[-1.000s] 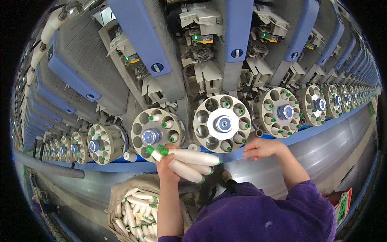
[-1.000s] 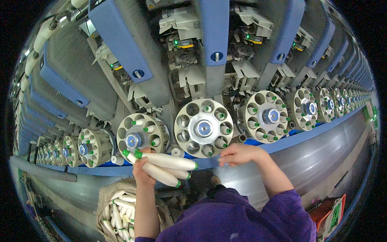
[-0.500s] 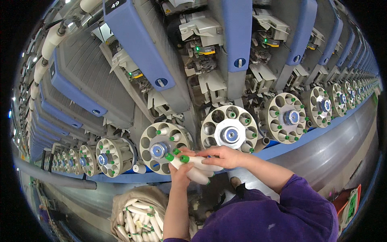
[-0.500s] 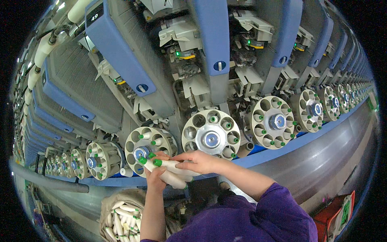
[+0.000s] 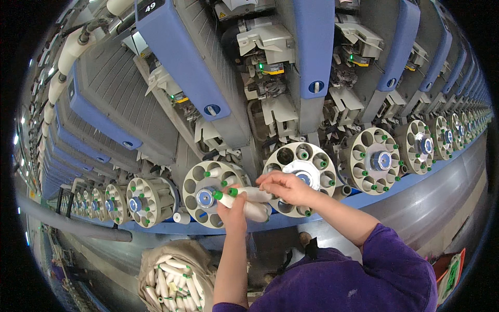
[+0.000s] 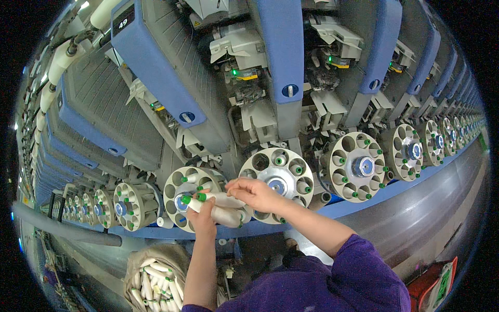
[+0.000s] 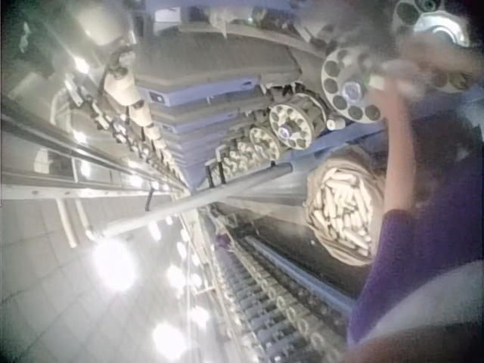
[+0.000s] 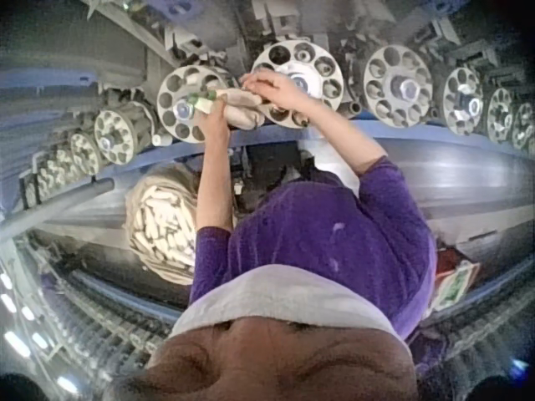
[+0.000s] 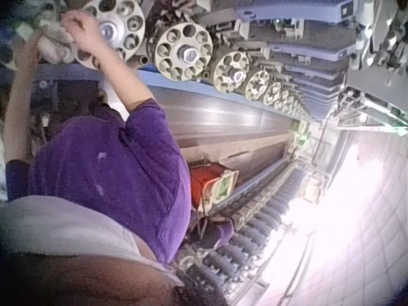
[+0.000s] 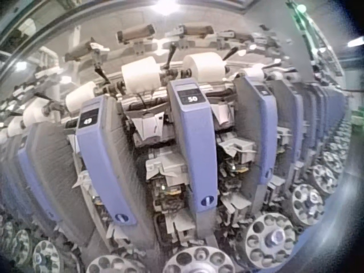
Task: The person repeatedly picks white spools with green tips from a cloth bag and inserts them into slots on rotating circular fixtures along a textile machine. The person handles the spools by hand and places them into the machine's rotating holders.
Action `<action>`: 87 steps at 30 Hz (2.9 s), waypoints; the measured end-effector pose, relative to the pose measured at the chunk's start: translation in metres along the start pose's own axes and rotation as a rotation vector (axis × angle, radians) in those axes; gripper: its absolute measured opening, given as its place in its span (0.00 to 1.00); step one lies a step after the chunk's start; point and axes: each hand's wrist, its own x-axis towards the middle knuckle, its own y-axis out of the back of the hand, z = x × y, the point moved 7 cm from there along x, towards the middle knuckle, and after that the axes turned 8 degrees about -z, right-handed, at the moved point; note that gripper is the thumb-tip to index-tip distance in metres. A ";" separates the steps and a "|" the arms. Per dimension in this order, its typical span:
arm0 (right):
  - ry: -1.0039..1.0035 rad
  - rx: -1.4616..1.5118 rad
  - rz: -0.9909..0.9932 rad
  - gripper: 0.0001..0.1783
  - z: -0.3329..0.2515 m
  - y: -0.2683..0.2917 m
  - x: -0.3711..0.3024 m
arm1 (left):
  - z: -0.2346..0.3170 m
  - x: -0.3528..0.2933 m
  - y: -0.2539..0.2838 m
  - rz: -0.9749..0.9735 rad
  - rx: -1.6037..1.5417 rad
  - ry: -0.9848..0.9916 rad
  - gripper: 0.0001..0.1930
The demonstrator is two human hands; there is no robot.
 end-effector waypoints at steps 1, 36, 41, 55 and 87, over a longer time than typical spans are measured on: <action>0.047 0.065 -0.017 0.11 -0.002 0.000 -0.002 | -0.001 -0.001 0.002 0.015 0.067 -0.009 0.14; -0.012 0.121 0.242 0.10 0.060 0.052 -0.077 | -0.035 -0.071 -0.021 -0.133 0.207 -0.143 0.35; -0.077 -0.595 0.260 0.13 0.038 0.095 -0.060 | -0.034 -0.061 0.007 0.033 0.025 0.120 0.27; -0.073 -0.285 -0.215 0.12 -0.005 -0.016 -0.033 | -0.010 -0.049 -0.039 -0.246 -0.469 -0.004 0.28; -0.105 0.125 0.053 0.16 0.012 0.032 0.001 | 0.029 0.017 -0.069 -0.261 -0.478 -0.208 0.16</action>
